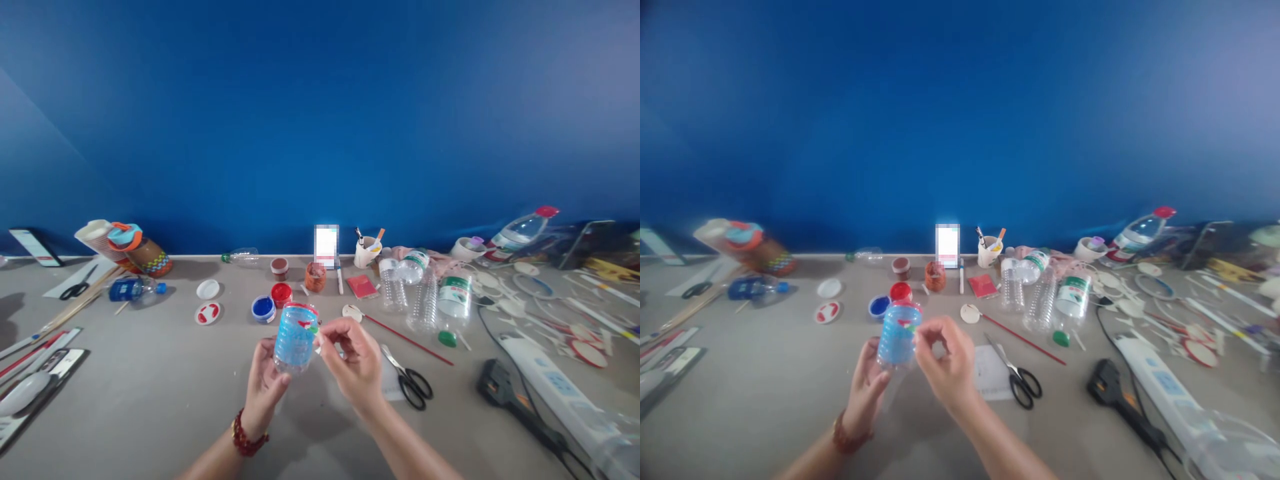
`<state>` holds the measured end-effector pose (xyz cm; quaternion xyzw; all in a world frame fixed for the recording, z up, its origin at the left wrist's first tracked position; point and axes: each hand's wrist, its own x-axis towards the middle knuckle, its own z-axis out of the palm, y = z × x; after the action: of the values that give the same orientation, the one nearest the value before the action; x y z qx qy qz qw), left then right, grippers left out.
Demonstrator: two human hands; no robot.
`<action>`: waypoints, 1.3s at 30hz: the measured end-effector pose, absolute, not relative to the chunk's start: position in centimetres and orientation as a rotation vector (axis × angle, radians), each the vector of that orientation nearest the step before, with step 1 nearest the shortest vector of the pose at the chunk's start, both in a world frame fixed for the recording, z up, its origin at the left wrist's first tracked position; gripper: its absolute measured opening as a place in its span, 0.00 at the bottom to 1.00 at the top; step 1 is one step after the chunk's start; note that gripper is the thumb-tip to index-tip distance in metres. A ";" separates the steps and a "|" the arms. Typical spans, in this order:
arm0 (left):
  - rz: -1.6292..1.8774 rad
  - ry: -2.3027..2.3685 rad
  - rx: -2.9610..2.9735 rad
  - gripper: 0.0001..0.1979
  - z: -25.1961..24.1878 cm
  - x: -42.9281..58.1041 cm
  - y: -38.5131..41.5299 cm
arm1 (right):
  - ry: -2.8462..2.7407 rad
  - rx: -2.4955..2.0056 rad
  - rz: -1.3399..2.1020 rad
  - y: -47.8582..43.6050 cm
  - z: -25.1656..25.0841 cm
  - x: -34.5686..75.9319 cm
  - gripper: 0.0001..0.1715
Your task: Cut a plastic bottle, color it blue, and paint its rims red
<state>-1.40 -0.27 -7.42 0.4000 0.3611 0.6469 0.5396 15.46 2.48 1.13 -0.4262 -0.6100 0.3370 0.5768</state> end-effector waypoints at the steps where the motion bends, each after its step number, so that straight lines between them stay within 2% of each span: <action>1: 1.543 0.863 0.949 0.24 -7.5 -1.4 -0.3 | -1.421 -1.012 0.782 2.5 1.0 15.5 0.02; 20: 1.506 0.824 0.798 0.24 -8.2 -1.7 0.0 | -1.322 -1.025 0.824 2.9 1.6 16.5 0.05; 39: 1.479 0.751 0.757 0.25 -8.2 -1.6 0.1 | -1.370 -0.983 0.872 3.4 1.8 15.5 0.02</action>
<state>-1.62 0.05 -8.25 0.3281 0.3257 0.6412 0.6125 15.52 3.39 1.76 -0.4211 -0.5867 0.3734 0.5823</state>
